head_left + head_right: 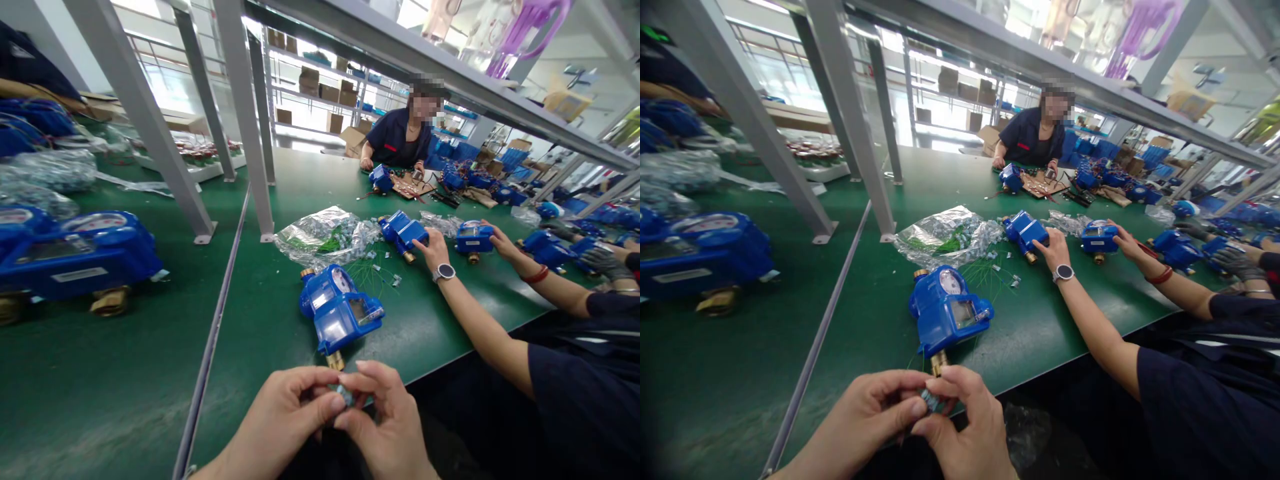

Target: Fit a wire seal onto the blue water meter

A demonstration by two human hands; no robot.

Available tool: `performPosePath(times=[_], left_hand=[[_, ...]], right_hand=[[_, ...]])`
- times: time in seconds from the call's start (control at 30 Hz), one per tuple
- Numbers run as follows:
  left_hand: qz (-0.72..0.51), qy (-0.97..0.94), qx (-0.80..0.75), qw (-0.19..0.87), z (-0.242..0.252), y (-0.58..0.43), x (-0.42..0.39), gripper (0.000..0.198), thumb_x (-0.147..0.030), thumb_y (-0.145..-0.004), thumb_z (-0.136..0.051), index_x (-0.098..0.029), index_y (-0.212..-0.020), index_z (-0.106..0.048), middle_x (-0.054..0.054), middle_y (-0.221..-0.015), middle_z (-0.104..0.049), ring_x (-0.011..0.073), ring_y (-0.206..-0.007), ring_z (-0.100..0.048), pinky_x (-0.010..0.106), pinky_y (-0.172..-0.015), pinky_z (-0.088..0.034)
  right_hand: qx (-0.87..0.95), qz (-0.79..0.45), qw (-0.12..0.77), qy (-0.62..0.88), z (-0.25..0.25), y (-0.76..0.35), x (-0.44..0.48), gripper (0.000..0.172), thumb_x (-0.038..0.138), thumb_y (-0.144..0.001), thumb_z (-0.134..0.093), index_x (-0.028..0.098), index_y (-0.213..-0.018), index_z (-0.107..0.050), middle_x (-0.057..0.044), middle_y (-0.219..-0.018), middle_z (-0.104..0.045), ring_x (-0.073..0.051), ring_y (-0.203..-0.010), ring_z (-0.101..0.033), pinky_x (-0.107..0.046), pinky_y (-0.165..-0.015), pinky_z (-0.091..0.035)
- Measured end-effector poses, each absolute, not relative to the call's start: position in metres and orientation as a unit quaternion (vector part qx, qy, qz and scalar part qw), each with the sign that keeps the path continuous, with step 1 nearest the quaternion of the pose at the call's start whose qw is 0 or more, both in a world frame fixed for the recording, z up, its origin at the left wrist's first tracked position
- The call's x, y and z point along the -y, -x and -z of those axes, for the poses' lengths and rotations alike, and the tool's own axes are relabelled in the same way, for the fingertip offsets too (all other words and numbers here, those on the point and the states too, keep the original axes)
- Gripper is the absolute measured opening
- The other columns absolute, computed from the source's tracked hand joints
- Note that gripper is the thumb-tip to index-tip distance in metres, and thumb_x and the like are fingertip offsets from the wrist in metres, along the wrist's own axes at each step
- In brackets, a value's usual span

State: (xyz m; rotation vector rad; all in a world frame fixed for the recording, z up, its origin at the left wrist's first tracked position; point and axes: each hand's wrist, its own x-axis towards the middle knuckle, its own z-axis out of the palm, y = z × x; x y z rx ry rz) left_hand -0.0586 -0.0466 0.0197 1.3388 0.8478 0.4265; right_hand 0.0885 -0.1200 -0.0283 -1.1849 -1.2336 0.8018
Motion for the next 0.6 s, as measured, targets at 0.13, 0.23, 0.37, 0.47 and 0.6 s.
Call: performPosePath(times=[0.13,0.23,0.37,0.47,0.6], left_hand=[[-0.203,-0.645,-0.375,0.635,-0.027,0.057,0.047,0.032,-0.043,-0.082,-0.059,-0.012,-0.077,-0.066,0.001,-0.065,-0.057,0.0088,-0.056,-0.047,0.016,-0.052,-0.037],[-0.228,-0.637,-0.39,0.625,-0.026,0.057,0.049,0.034,-0.044,-0.083,-0.058,-0.012,-0.075,-0.065,-0.001,-0.062,-0.053,0.0087,-0.055,-0.046,0.016,-0.051,-0.036],[-0.243,-0.632,-0.386,0.626,-0.024,0.056,0.051,0.033,-0.043,-0.083,-0.057,-0.012,-0.075,-0.064,0.0,-0.066,-0.055,0.0101,-0.06,-0.048,0.017,-0.055,-0.039],[-0.25,-0.633,-0.391,0.619,-0.027,0.055,0.051,0.033,-0.044,-0.084,-0.056,-0.012,-0.077,-0.065,0.001,-0.068,-0.056,0.0112,-0.063,-0.049,0.018,-0.059,-0.041],[-0.243,-0.624,-0.435,0.602,-0.016,0.057,0.05,0.04,-0.053,-0.08,-0.056,-0.014,-0.076,-0.065,0.0,-0.064,-0.057,0.0115,-0.058,-0.049,0.018,-0.054,-0.042]], right_hand=[[0.596,-0.197,0.578,0.521,0.025,-0.092,0.117,0.044,0.043,-0.082,-0.063,0.031,-0.121,-0.046,-0.001,-0.097,-0.063,-0.014,-0.084,-0.061,-0.026,-0.073,-0.053],[0.6,-0.102,0.583,0.539,0.025,-0.092,0.112,0.041,0.05,-0.083,-0.058,0.024,-0.114,-0.052,-0.005,-0.094,-0.059,-0.015,-0.079,-0.058,-0.027,-0.066,-0.053],[0.638,-0.031,0.545,0.543,0.034,-0.085,0.116,0.023,0.024,-0.089,-0.052,0.023,-0.111,-0.057,-0.007,-0.091,-0.061,-0.019,-0.082,-0.057,-0.034,-0.071,-0.051],[0.618,-0.052,0.542,0.567,0.048,-0.073,0.125,0.038,0.013,-0.082,-0.058,0.031,-0.115,-0.058,-0.007,-0.094,-0.064,-0.024,-0.084,-0.059,-0.043,-0.076,-0.05],[0.524,-0.199,0.624,0.544,0.048,-0.082,0.097,0.033,0.025,-0.075,-0.066,0.044,-0.103,-0.065,-0.003,-0.093,-0.066,-0.032,-0.093,-0.06,-0.054,-0.081,-0.05]])
